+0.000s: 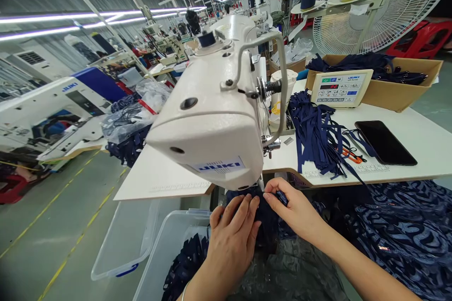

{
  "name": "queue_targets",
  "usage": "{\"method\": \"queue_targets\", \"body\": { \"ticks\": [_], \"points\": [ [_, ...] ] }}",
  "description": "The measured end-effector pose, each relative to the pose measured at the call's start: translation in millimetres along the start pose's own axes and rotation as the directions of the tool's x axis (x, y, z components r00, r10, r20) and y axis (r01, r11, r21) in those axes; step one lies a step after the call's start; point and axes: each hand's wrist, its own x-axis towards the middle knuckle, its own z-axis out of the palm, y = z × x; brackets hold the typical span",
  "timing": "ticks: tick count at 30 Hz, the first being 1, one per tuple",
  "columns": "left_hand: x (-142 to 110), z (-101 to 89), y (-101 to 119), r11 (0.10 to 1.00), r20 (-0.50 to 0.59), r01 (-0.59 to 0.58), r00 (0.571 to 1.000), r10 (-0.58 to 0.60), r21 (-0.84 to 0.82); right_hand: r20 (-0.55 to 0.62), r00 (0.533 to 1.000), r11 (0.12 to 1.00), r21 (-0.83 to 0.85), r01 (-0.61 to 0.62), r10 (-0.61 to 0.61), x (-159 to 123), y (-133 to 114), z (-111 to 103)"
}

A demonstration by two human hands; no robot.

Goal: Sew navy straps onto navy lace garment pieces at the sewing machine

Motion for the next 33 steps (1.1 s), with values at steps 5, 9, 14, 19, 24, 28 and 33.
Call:
{"method": "queue_targets", "body": {
  "ticks": [5,9,14,19,24,28,33],
  "points": [
    [-2,3.3,0,1.000,-0.023,-0.014,1.000,0.014,0.023,-0.004,0.999,0.999,0.024,-0.047,0.047,2,-9,-2],
    [-3,5.4,3,0.998,-0.041,-0.022,0.999,0.025,0.066,-0.012,0.998,0.997,0.055,-0.057,0.058,5,-10,0],
    [-2,5.7,4,0.998,-0.054,0.007,0.999,-0.004,0.055,0.035,0.997,0.995,0.077,-0.068,0.065,7,-11,-2],
    [-7,11.9,-1,0.998,-0.128,-0.045,0.991,0.039,-0.041,0.163,0.981,0.994,-0.023,-0.104,0.106,8,-17,-13],
    [-12,13.9,-3,0.997,-0.108,-0.080,0.991,0.077,-0.017,0.246,0.955,0.986,-0.017,-0.167,0.166,12,-25,-22],
    [-11,11.0,-2,0.994,-0.109,-0.108,0.988,0.107,-0.003,0.347,0.909,0.944,0.147,-0.295,0.230,10,-25,-24],
    [-10,9.2,-3,0.993,-0.090,-0.116,0.989,0.117,0.010,0.391,0.869,0.831,0.338,-0.442,0.304,-2,-11,-12]
  ]
}}
